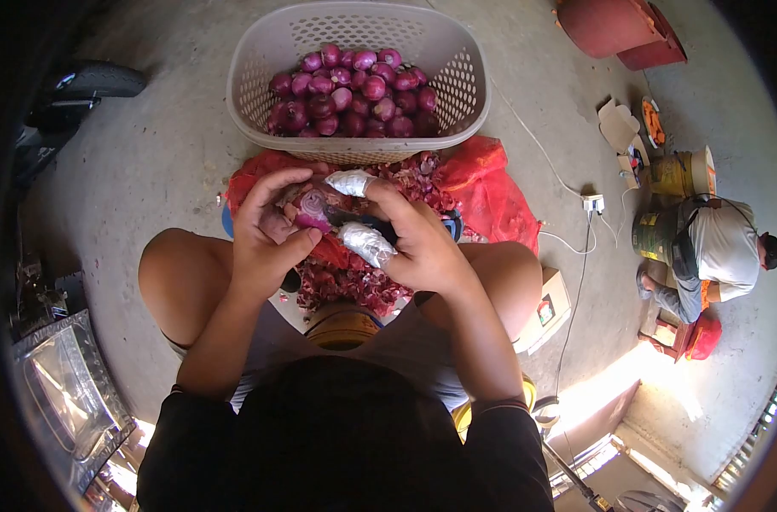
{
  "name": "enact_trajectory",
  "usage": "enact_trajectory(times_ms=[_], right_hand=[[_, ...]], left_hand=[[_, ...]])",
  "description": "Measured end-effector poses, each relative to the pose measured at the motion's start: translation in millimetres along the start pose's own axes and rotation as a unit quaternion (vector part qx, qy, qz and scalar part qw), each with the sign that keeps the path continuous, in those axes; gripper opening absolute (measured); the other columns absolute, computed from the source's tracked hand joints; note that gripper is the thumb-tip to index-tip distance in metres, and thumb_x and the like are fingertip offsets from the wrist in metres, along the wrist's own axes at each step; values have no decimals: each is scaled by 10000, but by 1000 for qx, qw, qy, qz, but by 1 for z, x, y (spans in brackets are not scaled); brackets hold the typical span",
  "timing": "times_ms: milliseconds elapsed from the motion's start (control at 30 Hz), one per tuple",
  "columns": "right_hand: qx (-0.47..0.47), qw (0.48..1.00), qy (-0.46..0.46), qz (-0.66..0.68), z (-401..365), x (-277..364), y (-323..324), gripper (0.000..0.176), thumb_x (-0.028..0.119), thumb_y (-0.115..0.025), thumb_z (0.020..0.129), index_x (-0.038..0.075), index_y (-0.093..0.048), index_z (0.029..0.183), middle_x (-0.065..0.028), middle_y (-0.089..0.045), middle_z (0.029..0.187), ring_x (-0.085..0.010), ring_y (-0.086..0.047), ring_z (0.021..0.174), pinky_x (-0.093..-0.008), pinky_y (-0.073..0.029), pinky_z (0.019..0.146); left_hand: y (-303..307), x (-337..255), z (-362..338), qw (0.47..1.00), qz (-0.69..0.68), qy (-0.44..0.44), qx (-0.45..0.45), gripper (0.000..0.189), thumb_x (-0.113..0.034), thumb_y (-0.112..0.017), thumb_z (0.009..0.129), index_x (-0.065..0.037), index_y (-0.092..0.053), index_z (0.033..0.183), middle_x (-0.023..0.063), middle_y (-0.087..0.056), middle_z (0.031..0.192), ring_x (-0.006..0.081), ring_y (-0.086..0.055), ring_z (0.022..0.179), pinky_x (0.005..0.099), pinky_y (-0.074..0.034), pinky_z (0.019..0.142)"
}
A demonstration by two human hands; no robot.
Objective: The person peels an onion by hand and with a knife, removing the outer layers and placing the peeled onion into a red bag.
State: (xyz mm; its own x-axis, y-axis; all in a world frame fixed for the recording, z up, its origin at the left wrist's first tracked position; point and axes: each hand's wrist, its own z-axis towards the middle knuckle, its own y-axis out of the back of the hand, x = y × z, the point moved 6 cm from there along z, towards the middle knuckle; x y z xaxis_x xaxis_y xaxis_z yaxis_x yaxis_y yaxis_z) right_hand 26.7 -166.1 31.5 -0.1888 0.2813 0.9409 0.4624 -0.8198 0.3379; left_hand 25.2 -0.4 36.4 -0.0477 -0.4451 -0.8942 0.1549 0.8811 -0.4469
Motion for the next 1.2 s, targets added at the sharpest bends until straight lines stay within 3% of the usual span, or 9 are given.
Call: enact_trajectory(times_ms=[267, 367, 467, 667, 767, 867, 1067, 1200], right_hand=[[-43, 994, 94, 30, 4, -1, -8, 580, -84, -543, 710, 16, -374, 1256, -201, -588, 1099, -304, -605, 994, -352, -458, 840], [-35, 995, 87, 27, 7, -5, -6, 579, -86, -563, 724, 23, -376, 1261, -189, -577, 1130, -262, -612, 970, -336, -463, 834], [-59, 983, 36, 172, -1, -3, -5, 584, -78, -578, 717, 28, -386, 1258, -173, -602, 1087, -220, -620, 921, -305, -472, 775], [-7, 1000, 15, 22, -1, 2, -4, 585, -51, -599, 690, 29, -418, 1241, -167, -645, 910, -239, -643, 780, -263, -457, 662], [-20, 999, 31, 34, 2, 4, -7, 570, -38, -607, 690, 27, -429, 1228, -162, -644, 878, -270, -647, 768, -283, -470, 698], [-52, 992, 114, 30, 5, 6, -9, 546, -56, -591, 706, 23, -429, 1221, -162, -638, 931, -265, -646, 831, -297, -472, 754], [-53, 989, 123, 66, 11, 13, -8, 510, -70, -567, 774, 32, -402, 1245, -140, -611, 1075, -208, -619, 940, -308, -468, 802], [-55, 982, 23, 182, 2, -2, -7, 557, -36, -582, 796, 48, -347, 1295, -120, -615, 1056, -171, -605, 881, -278, -462, 753]], left_hand=[[4, 2, -1, 999, -3, -32, 11, 549, 107, -641, 695, 14, -441, 1198, 119, -522, 1156, 151, -517, 1047, 296, -431, 898], [2, 2, -2, 999, -12, -30, 19, 545, 101, -646, 698, 13, -442, 1196, 120, -522, 1158, 148, -516, 1044, 292, -431, 896], [0, -2, -1, 1000, -15, -22, 4, 542, 109, -639, 699, 13, -442, 1194, 120, -520, 1163, 145, -518, 1039, 286, -433, 890], [3, -3, 1, 999, -1, -32, -6, 549, 129, -626, 695, 14, -436, 1197, 119, -515, 1169, 150, -514, 1056, 284, -429, 897], [4, -1, 1, 1000, 4, -26, -13, 550, 126, -629, 691, 16, -435, 1194, 115, -515, 1166, 146, -512, 1056, 285, -428, 900], [4, 1, 1, 999, 4, -30, -15, 553, 121, -634, 685, 16, -435, 1190, 112, -514, 1164, 143, -510, 1055, 287, -429, 898], [5, 4, -2, 999, -31, -34, 17, 551, 115, -637, 687, 17, -432, 1189, 123, -498, 1194, 155, -502, 1079, 293, -424, 913], [-2, -3, -1, 998, -40, -38, 41, 551, 111, -632, 694, 20, -428, 1198, 126, -483, 1222, 169, -501, 1093, 303, -423, 922]])
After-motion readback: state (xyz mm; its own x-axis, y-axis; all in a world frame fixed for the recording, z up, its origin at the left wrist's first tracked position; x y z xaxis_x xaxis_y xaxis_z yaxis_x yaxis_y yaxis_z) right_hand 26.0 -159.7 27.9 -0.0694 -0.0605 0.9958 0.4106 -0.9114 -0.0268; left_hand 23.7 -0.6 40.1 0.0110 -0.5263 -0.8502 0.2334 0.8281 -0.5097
